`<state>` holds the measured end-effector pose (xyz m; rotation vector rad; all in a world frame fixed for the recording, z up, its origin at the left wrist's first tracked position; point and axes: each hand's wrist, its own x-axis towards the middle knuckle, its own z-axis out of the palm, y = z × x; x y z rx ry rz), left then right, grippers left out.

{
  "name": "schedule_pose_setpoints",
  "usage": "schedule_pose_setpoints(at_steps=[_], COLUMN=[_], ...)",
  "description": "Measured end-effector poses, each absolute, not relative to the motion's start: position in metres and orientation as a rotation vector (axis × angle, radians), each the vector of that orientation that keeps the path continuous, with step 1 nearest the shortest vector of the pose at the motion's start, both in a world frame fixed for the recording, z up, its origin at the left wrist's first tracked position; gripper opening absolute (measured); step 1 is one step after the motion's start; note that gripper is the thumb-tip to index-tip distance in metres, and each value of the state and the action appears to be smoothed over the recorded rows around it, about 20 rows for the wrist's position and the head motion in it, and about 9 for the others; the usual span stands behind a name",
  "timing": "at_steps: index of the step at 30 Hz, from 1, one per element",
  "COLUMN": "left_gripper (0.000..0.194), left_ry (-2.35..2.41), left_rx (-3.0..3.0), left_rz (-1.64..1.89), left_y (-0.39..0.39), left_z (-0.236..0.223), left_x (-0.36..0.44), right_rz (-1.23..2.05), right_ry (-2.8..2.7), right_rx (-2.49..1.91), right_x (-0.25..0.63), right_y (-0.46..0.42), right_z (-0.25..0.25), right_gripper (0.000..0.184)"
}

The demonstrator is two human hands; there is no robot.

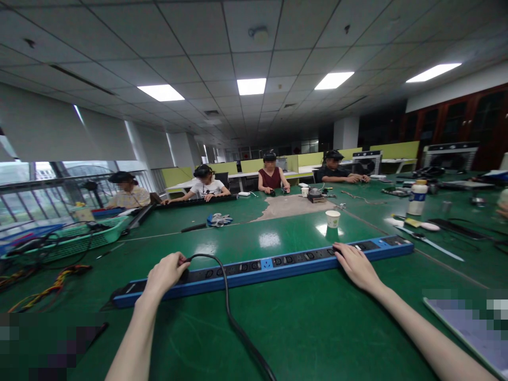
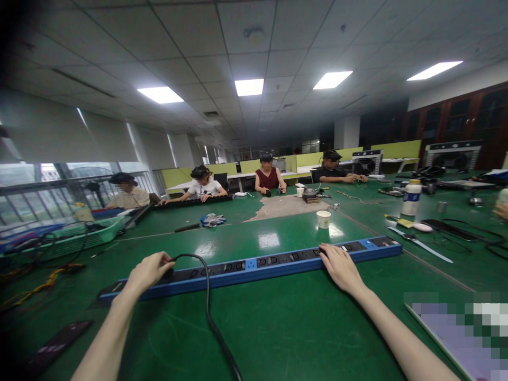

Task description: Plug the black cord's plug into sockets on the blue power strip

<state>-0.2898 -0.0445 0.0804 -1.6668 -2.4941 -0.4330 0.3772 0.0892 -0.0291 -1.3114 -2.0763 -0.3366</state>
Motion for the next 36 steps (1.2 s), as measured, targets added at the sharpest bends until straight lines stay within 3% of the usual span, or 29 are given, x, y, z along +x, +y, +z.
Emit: schedule_pose_setpoints(at_steps=[14,22,36], left_gripper=[0.04,0.045,0.047], left_ry=[-2.656,-2.659,-2.748], left_rx=[-1.291,-1.548,-1.462], left_rz=[-0.464,-0.454,-0.443], left_y=[-0.032,-0.042,-0.03], left_z=[0.067,0.075,0.067], left_x=[-0.264,-0.285,-0.297], right_rz=[-0.347,-0.349,-0.365], right_ry=[-2.075,-2.071,-2.079], right_rx=[-1.31,-1.311,-1.296], right_x=[0.377,0.377,0.378], right_y=[0.089,0.089,0.089], right_z=[-0.03,-0.03,-0.032], right_gripper=[0.049,0.05,0.05])
